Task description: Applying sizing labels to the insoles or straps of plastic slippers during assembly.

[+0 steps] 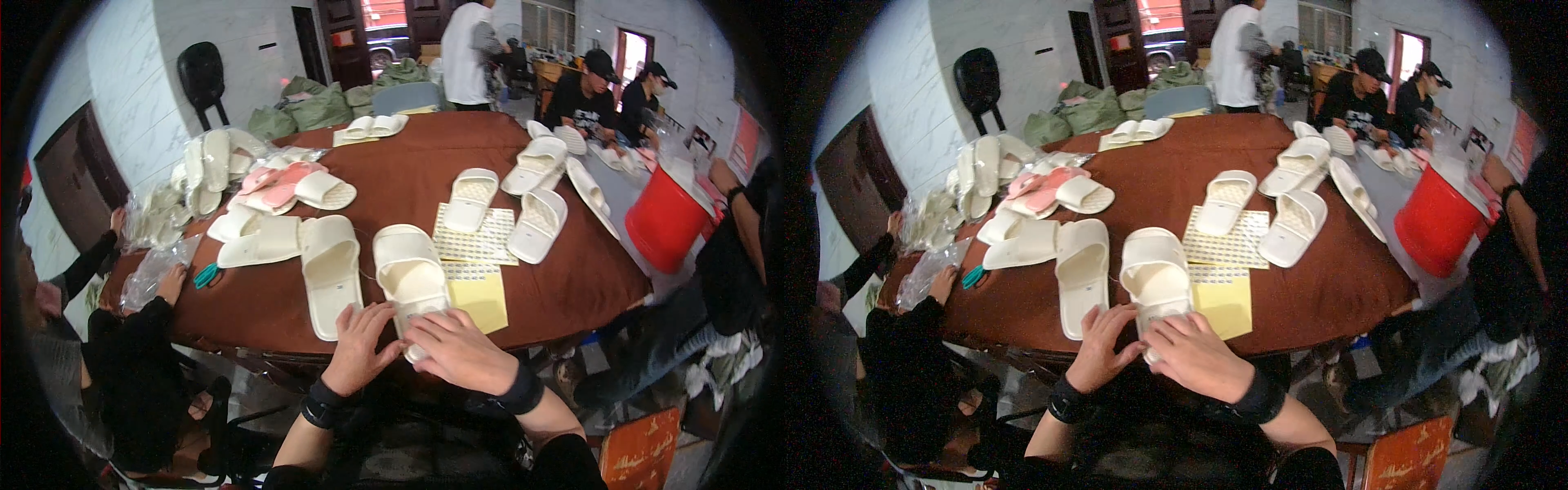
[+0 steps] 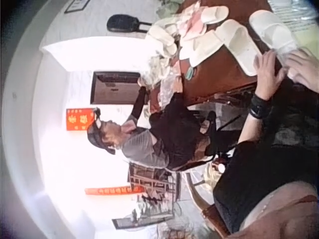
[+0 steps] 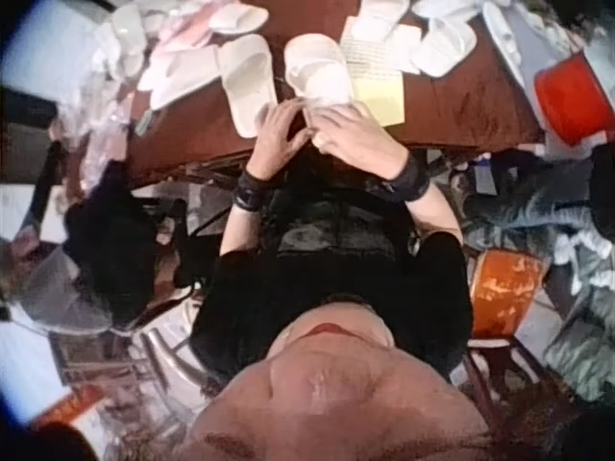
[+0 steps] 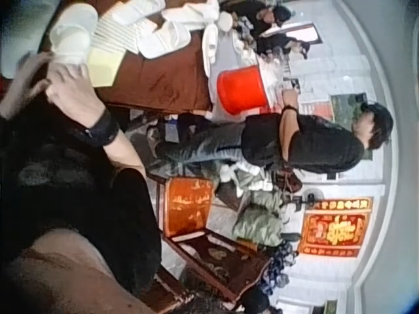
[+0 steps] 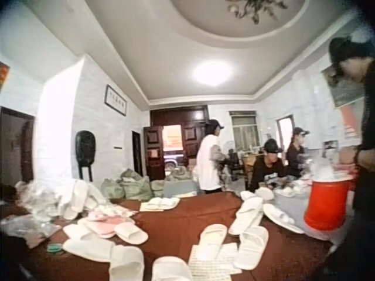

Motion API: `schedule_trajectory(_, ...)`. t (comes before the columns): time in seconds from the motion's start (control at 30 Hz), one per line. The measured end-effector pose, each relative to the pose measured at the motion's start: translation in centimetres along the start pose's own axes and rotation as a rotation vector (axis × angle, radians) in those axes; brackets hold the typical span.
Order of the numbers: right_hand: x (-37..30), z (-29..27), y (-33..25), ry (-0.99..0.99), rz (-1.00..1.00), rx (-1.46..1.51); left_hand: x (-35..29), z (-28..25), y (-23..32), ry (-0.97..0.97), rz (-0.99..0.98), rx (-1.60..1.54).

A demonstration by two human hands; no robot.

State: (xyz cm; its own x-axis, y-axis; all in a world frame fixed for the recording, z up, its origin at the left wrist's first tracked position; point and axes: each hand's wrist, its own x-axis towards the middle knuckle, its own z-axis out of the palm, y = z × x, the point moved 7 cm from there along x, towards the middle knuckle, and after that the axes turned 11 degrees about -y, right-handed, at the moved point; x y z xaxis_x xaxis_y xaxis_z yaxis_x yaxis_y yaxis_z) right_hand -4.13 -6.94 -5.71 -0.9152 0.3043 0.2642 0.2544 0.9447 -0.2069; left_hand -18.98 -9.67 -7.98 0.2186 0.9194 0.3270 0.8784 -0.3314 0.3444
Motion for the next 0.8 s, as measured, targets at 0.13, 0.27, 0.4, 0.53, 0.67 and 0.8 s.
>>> schedule_trajectory(0.13, -1.0, 0.2, -0.5, -0.054, 0.027, -0.023, -1.0, -2.4, -0.6, 0.116, 0.027, -0.18)
schedule_trajectory(0.27, -1.0, 1.1, -0.2, -0.017, 0.092, -0.171, -3.4, -5.1, -3.1, 0.321, -0.119, -0.133)
schedule_trajectory(0.4, -0.5, 0.1, -0.3, 0.073, 0.12, -0.259, -4.9, -6.2, -7.4, 0.376, -0.23, -0.185)
schedule_trajectory(0.53, -0.1, -3.9, -0.4, 0.282, 0.073, -0.196, -6.2, -5.9, -9.9, 0.428, -0.252, -0.241)
schedule_trajectory(0.67, -0.1, -7.8, 0.1, 0.425, 0.052, -0.038, -6.8, -6.0, -12.5, 0.497, -0.395, -0.292)
schedule_trajectory(0.8, -0.1, -11.0, 0.7, 0.547, 0.032, 0.023, -7.2, -5.5, -15.2, 0.554, -0.459, -0.466)
